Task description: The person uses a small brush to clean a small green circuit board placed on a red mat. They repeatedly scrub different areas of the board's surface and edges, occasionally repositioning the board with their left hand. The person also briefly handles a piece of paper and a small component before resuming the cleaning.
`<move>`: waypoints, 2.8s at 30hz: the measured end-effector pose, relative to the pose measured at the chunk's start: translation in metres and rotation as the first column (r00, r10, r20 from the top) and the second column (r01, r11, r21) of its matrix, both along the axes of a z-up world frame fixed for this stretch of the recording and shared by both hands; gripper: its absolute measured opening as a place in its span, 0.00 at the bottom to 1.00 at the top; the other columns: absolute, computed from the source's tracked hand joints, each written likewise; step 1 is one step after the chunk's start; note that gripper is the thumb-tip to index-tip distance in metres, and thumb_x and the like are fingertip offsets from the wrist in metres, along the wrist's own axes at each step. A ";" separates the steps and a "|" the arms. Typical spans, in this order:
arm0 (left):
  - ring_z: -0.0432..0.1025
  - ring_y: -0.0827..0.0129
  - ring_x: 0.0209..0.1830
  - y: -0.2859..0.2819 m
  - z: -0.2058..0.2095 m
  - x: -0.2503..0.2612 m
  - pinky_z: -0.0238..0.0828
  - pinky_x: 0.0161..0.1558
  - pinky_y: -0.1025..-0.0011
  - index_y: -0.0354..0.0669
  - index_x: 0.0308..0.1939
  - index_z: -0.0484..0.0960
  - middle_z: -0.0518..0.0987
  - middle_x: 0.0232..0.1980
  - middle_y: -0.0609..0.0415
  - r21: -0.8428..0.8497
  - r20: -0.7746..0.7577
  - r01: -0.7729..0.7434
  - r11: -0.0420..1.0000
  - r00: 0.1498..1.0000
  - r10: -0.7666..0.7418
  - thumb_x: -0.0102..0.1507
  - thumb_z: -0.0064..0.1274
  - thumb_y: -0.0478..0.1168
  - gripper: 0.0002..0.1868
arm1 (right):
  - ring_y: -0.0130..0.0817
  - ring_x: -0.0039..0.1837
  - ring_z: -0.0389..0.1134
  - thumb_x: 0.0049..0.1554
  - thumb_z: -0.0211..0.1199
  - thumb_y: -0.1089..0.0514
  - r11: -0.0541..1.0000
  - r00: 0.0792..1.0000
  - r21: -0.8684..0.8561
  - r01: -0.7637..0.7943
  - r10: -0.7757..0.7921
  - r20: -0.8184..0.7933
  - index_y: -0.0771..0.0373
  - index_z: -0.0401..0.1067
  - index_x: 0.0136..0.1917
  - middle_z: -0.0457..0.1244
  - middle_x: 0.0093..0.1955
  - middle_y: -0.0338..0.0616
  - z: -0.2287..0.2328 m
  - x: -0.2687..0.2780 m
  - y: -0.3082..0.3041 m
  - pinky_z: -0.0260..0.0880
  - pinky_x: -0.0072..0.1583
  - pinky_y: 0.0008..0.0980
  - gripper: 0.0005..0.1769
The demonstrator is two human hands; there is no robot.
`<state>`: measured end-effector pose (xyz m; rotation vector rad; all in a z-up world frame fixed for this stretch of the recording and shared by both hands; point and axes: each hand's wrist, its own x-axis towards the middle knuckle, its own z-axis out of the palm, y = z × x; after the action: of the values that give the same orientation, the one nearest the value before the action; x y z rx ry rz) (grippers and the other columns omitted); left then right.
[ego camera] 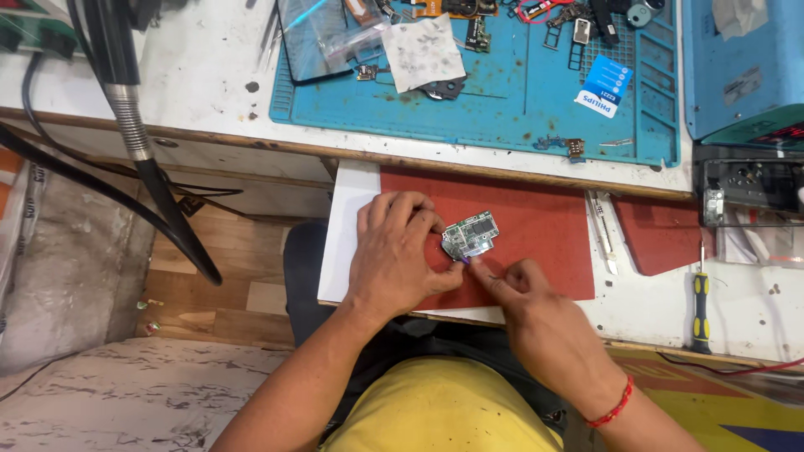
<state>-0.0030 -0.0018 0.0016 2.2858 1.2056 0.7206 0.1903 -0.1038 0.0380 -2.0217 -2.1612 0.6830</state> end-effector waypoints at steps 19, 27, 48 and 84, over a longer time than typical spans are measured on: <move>0.64 0.56 0.59 0.003 -0.001 0.000 0.56 0.61 0.54 0.43 0.46 0.77 0.72 0.52 0.53 -0.049 0.041 -0.019 0.999 0.999 0.021 0.44 0.72 0.50 0.31 | 0.56 0.44 0.70 0.51 0.55 0.68 0.994 0.986 -0.036 0.107 -0.102 0.130 0.46 0.65 0.75 0.62 0.56 0.50 -0.005 0.001 0.021 0.71 0.42 0.49 0.39; 0.65 0.57 0.59 0.002 -0.003 -0.001 0.57 0.61 0.55 0.44 0.46 0.76 0.73 0.52 0.54 -0.027 0.055 -0.016 1.000 0.998 0.017 0.44 0.73 0.50 0.32 | 0.53 0.42 0.70 0.51 0.54 0.70 0.997 0.985 -0.042 0.068 -0.060 0.163 0.47 0.64 0.75 0.63 0.55 0.48 -0.011 -0.005 0.019 0.72 0.42 0.48 0.39; 0.63 0.57 0.61 -0.001 0.008 0.003 0.53 0.63 0.54 0.46 0.37 0.83 0.73 0.54 0.54 -0.051 -0.035 -0.004 0.999 0.999 0.002 0.44 0.71 0.53 0.24 | 0.55 0.39 0.69 0.54 0.52 0.67 0.971 0.982 0.176 0.162 -0.176 0.068 0.52 0.65 0.74 0.63 0.52 0.51 -0.005 0.014 0.021 0.72 0.42 0.49 0.35; 0.65 0.57 0.59 -0.002 0.001 0.000 0.57 0.61 0.55 0.42 0.42 0.81 0.73 0.53 0.53 0.017 0.033 -0.030 0.999 0.999 0.030 0.46 0.71 0.51 0.26 | 0.53 0.41 0.71 0.45 0.55 0.70 0.999 0.999 0.011 0.033 -0.033 0.011 0.45 0.69 0.74 0.64 0.52 0.50 -0.006 0.016 0.010 0.72 0.43 0.48 0.44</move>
<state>-0.0032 -0.0040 0.0029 2.2656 1.2256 0.7797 0.2067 -0.0934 0.0323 -2.0557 -2.1273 0.6562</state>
